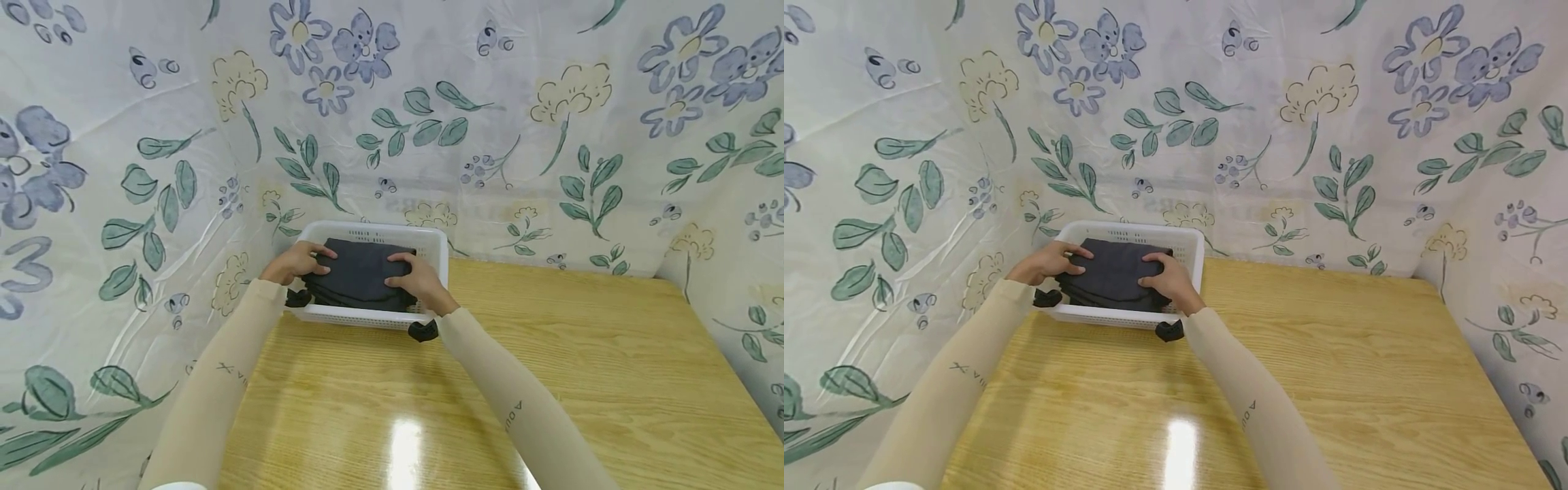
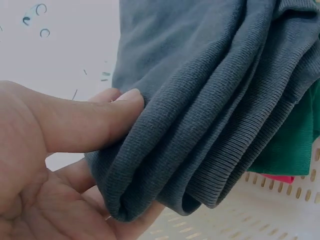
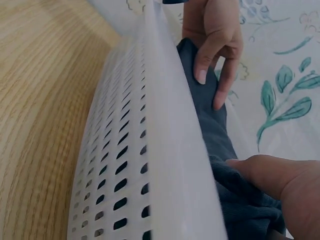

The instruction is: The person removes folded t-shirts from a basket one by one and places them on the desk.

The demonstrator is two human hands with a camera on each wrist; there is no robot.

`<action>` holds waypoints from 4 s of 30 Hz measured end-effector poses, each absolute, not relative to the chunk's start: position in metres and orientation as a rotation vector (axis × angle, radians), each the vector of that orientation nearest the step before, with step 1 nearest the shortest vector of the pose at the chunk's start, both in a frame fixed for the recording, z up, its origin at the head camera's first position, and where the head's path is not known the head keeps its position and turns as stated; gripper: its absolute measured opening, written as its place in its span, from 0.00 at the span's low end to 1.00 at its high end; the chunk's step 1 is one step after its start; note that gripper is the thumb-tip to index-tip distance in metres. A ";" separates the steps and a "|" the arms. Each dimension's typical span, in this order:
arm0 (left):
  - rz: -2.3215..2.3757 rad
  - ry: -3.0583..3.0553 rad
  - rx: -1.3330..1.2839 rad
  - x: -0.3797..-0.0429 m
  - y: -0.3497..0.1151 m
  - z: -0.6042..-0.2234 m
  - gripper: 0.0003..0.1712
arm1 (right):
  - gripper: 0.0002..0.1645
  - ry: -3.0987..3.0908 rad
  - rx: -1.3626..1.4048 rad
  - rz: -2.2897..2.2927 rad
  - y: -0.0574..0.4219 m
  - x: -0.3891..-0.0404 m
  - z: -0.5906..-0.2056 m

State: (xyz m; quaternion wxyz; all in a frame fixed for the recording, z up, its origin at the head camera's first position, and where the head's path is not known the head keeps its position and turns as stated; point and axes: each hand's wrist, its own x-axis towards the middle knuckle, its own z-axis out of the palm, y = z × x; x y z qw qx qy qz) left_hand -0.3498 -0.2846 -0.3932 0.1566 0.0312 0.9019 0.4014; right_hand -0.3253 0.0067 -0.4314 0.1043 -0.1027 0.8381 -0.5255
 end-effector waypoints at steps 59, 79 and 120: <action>1.346 2.540 0.337 -0.312 -0.224 -0.352 0.27 | 0.32 2.367 -0.411 -1.616 0.107 -0.308 -0.374; 1.398 2.487 0.419 -0.312 -0.188 -0.348 0.27 | 0.33 2.388 -0.442 -1.624 0.150 -0.303 -0.367; 1.420 2.491 0.602 -0.322 -0.095 -0.360 0.25 | 0.34 2.503 -0.389 -1.631 0.241 -0.296 -0.379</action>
